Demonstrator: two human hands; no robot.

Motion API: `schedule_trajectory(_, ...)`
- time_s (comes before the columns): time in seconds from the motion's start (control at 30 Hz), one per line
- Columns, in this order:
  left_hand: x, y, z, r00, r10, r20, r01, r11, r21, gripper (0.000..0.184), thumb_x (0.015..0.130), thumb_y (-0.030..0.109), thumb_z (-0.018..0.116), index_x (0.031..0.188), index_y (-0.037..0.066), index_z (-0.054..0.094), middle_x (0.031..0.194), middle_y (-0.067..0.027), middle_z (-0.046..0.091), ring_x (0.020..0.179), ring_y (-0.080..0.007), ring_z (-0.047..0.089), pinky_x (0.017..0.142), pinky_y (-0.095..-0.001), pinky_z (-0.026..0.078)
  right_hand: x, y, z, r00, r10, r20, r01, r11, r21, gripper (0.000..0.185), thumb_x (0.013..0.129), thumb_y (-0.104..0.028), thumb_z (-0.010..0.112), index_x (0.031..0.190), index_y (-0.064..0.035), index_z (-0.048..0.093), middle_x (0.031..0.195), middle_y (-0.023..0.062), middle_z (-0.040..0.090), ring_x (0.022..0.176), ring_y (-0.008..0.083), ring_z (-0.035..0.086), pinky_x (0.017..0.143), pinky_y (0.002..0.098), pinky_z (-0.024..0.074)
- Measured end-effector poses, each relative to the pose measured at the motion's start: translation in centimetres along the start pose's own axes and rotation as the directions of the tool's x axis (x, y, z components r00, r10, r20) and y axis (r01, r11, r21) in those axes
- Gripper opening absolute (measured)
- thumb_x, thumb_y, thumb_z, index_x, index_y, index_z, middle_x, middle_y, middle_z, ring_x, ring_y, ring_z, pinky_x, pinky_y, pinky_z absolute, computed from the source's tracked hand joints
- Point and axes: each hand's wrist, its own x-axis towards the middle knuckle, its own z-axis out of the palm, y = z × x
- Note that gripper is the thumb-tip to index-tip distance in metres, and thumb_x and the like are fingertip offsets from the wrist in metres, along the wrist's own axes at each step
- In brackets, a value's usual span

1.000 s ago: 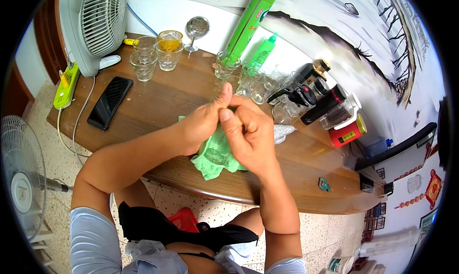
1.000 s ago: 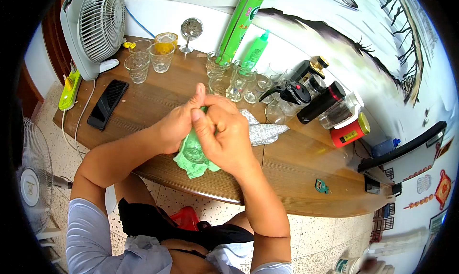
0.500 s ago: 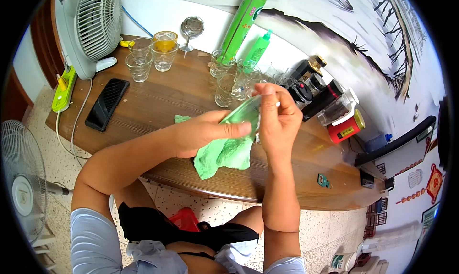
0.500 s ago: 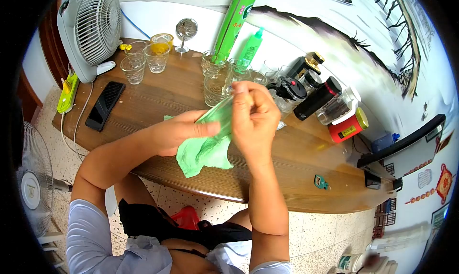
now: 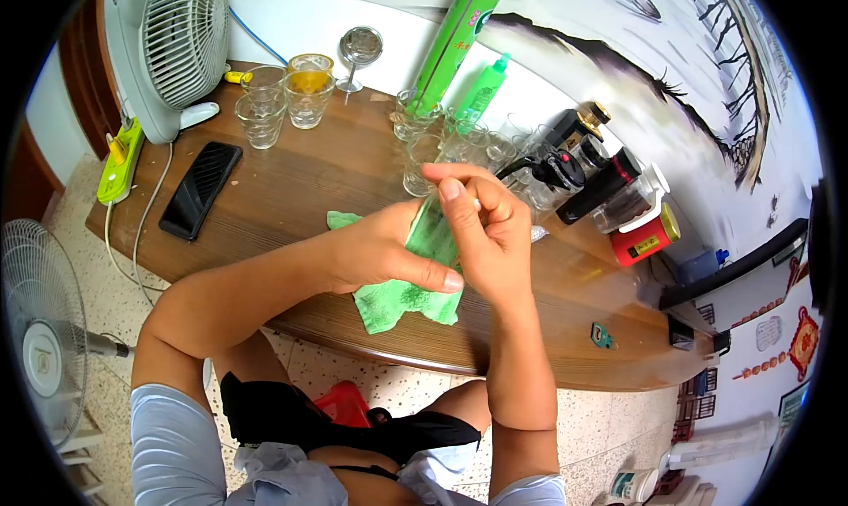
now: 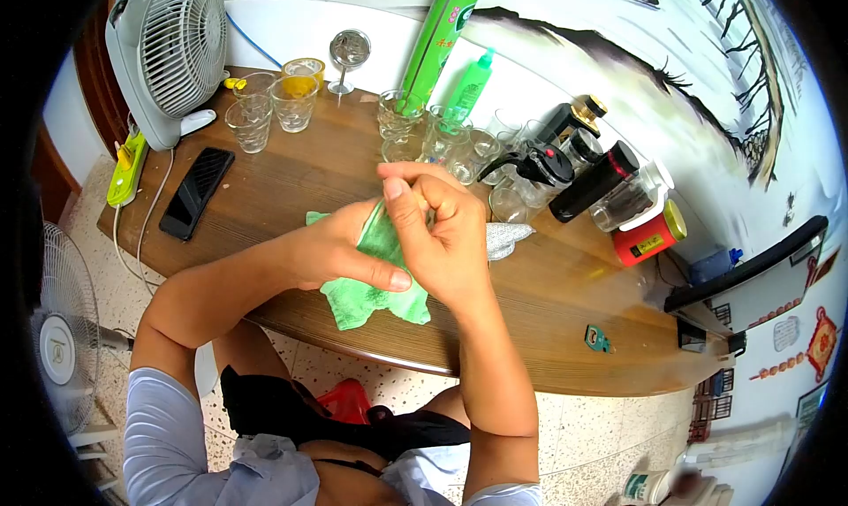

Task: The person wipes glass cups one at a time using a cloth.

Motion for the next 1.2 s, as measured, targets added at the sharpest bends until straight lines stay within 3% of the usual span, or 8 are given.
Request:
schedule_trajectory(0.2, -0.2, 0.5, -0.1, 1.000, 0.013, 0.016, -0.011, 0.992, -0.126, 0.064, 0.083, 0.006, 0.085, 0.139, 0.004, 0.056, 0.123, -0.0060, 0.066, 0.118, -0.0172, 0.066, 0.099, -0.0346, 0.055, 0.2, -0.6, -0.6, 0.959, -0.168, 0.228, 0.130, 0.977, 0.171, 0.038, 0.104, -0.018, 0.069, 0.073, -0.0022, 0.054, 0.117, 0.0182, 0.076, 0.093, 0.0178, 0.068, 0.081, 0.0337, 0.0535)
schedule_trajectory(0.53, -0.7, 0.7, -0.6, 0.977, -0.093, 0.191, 0.152, 0.935, -0.322, 0.068, 0.080, 0.013, 0.087, 0.139, 0.004, 0.055, 0.119, -0.0074, 0.068, 0.109, -0.0151, 0.069, 0.092, -0.0315, 0.057, 0.5, -0.6, -0.5, 0.967, -0.253, 0.004, 0.249, 0.956, 0.153, 0.036, 0.107, -0.016, 0.065, 0.076, -0.0005, 0.058, 0.117, 0.0161, 0.074, 0.096, 0.0177, 0.068, 0.083, 0.0325, 0.0538)
schedule_trajectory(0.63, -0.5, 0.5, -0.4, 0.990, -0.121, 0.074, 0.133, 0.974, -0.185, 0.070, 0.081, 0.016, 0.087, 0.141, 0.003, 0.053, 0.113, -0.0071, 0.070, 0.103, -0.0163, 0.070, 0.090, -0.0331, 0.057, 0.3, -1.2, -0.8, 0.964, -0.247, -0.097, 0.249, 0.968, 0.010, 0.033, 0.106, -0.012, 0.066, 0.076, 0.0000, 0.058, 0.113, 0.0140, 0.075, 0.092, 0.0162, 0.066, 0.080, 0.0313, 0.0530)
schedule_trajectory(0.8, -0.1, -0.1, 0.5, 0.967, 0.212, -0.143, -0.091, 0.806, 0.584, 0.071, 0.085, 0.022, 0.085, 0.141, -0.004, 0.050, 0.120, -0.0175, 0.071, 0.110, -0.0285, 0.072, 0.095, -0.0400, 0.057, 0.3, -0.7, -0.8, 0.976, -0.179, -0.122, 0.150, 0.964, -0.218, 0.036, 0.101, -0.009, 0.071, 0.071, 0.0018, 0.054, 0.092, 0.0176, 0.071, 0.081, 0.0233, 0.067, 0.070, 0.0350, 0.0521)
schedule_trajectory(0.93, 0.2, -1.3, -0.4, 0.931, 0.266, -0.248, 0.018, 0.648, 0.761, 0.072, 0.083, 0.018, 0.085, 0.142, 0.000, 0.049, 0.125, -0.0173, 0.068, 0.119, -0.0222, 0.068, 0.102, -0.0390, 0.053, 0.2, -0.6, 0.7, 0.970, -0.224, -0.095, 0.182, 0.928, -0.326, 0.037, 0.099, -0.010, 0.073, 0.070, 0.0010, 0.052, 0.081, 0.0211, 0.065, 0.089, 0.0356, 0.071, 0.072, 0.0419, 0.0536)
schedule_trajectory(1.03, 0.5, -1.8, -0.7, 0.869, 0.475, -0.140, -0.164, 0.542, 0.824, 0.077, 0.083, 0.024, 0.085, 0.143, -0.005, 0.047, 0.117, -0.0212, 0.072, 0.110, -0.0309, 0.072, 0.095, -0.0423, 0.057, 0.1, -0.6, 0.7, 0.963, -0.263, -0.050, 0.236, 0.923, -0.304, 0.038, 0.098, -0.011, 0.075, 0.070, 0.0001, 0.052, 0.084, 0.0220, 0.066, 0.095, 0.0356, 0.071, 0.073, 0.0422, 0.0537)
schedule_trajectory(1.13, 0.7, -0.8, -0.8, 0.961, 0.264, -0.085, -0.215, 0.902, 0.375, 0.067, 0.086, 0.019, 0.081, 0.142, -0.001, 0.049, 0.115, -0.0136, 0.071, 0.107, -0.0239, 0.073, 0.090, -0.0397, 0.058, 0.1, -1.0, -0.4, 0.980, -0.182, 0.076, 0.190, 0.976, -0.104, 0.028, 0.100, -0.015, 0.070, 0.078, 0.0003, 0.062, 0.106, 0.0226, 0.070, 0.106, 0.0325, 0.070, 0.086, 0.0406, 0.0544)
schedule_trajectory(1.2, -0.2, 1.0, -0.6, 0.999, -0.044, -0.032, 0.045, 0.999, 0.005, 0.061, 0.082, 0.013, 0.079, 0.136, 0.002, 0.054, 0.115, -0.0095, 0.069, 0.107, -0.0195, 0.070, 0.093, -0.0352, 0.056, 0.2, -1.2, -1.5, 0.972, -0.166, 0.168, 0.157, 0.986, 0.063, 0.024, 0.103, -0.016, 0.062, 0.086, 0.0004, 0.068, 0.121, 0.0214, 0.071, 0.111, 0.0283, 0.069, 0.094, 0.0391, 0.0528)
